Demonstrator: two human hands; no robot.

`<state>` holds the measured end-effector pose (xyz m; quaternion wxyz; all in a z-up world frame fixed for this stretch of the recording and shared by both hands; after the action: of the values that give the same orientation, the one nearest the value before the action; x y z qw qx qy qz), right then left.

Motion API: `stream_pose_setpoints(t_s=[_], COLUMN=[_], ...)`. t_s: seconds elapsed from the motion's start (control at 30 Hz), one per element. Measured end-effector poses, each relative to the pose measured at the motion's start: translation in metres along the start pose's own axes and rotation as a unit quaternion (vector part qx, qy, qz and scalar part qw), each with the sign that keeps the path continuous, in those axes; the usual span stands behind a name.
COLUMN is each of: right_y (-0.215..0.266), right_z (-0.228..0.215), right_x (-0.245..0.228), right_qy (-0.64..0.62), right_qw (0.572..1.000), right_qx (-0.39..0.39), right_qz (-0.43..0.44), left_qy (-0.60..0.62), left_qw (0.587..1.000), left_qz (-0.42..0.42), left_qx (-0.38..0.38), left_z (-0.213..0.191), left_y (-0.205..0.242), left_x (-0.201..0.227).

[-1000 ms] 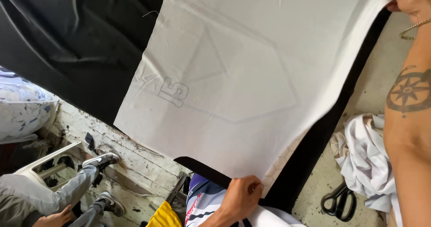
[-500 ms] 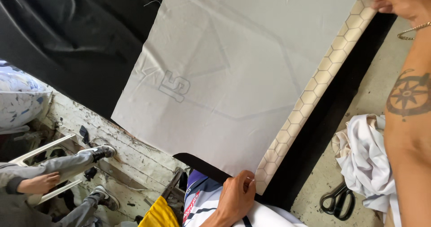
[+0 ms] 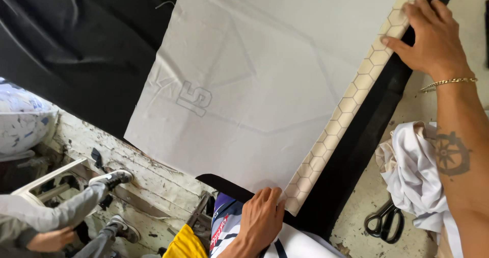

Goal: The person places a paper pattern on a black fabric and uses scissors to cut the fabric along the pattern's outline. The person then removes the pattern and continues cutting the fabric into a specific shape.

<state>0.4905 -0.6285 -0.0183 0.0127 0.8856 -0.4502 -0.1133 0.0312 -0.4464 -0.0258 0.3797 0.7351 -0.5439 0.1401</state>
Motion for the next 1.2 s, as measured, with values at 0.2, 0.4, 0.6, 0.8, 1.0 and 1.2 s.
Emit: stream_pose_setpoints(t_s=[0.2, 0.4, 0.6, 0.8, 1.0, 1.2], right_y=[0.011, 0.022, 0.062, 0.121, 0.143, 0.145], right_z=[0.0, -0.005, -0.016, 0.016, 0.048, 0.039], right_x=[-0.005, -0.013, -0.074, -0.111, -0.121, -0.125], right_qy=[-0.007, 0.061, -0.036, -0.042, 0.028, -0.016], right_qw=[0.999, 0.985, 0.999, 0.996, 0.995, 0.996], right_qx=[0.036, 0.136, -0.011, -0.056, -0.017, 0.002], right_qz=[-0.007, -0.083, -0.005, -0.052, -0.091, -0.086], left_qy=[0.007, -0.033, -0.048, -0.053, -0.076, -0.049], left_qw=[0.992, 0.984, 0.975, 0.965, 0.96, 0.957], left_qz=[0.115, 0.165, 0.204, 0.235, 0.254, 0.263], left_qx=[0.044, 0.054, 0.079, 0.101, 0.089, 0.113], left_z=[-0.022, -0.019, -0.02, -0.019, -0.015, -0.019], left_y=[-0.004, -0.007, -0.005, 0.001, 0.002, 0.003], left_x=[0.018, 0.011, 0.013, 0.017, 0.022, 0.029])
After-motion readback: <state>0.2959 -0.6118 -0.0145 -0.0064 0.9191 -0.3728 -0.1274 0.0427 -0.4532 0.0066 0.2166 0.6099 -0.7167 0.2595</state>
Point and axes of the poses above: each hand's wrist, its own y-axis away from the middle knuckle, its own z-axis out of the palm, x = y × z, the point moved 5 cm from there along -y, towards the middle knuckle, and after that the axes turned 5 degrees about y, right-handed, at the moved point
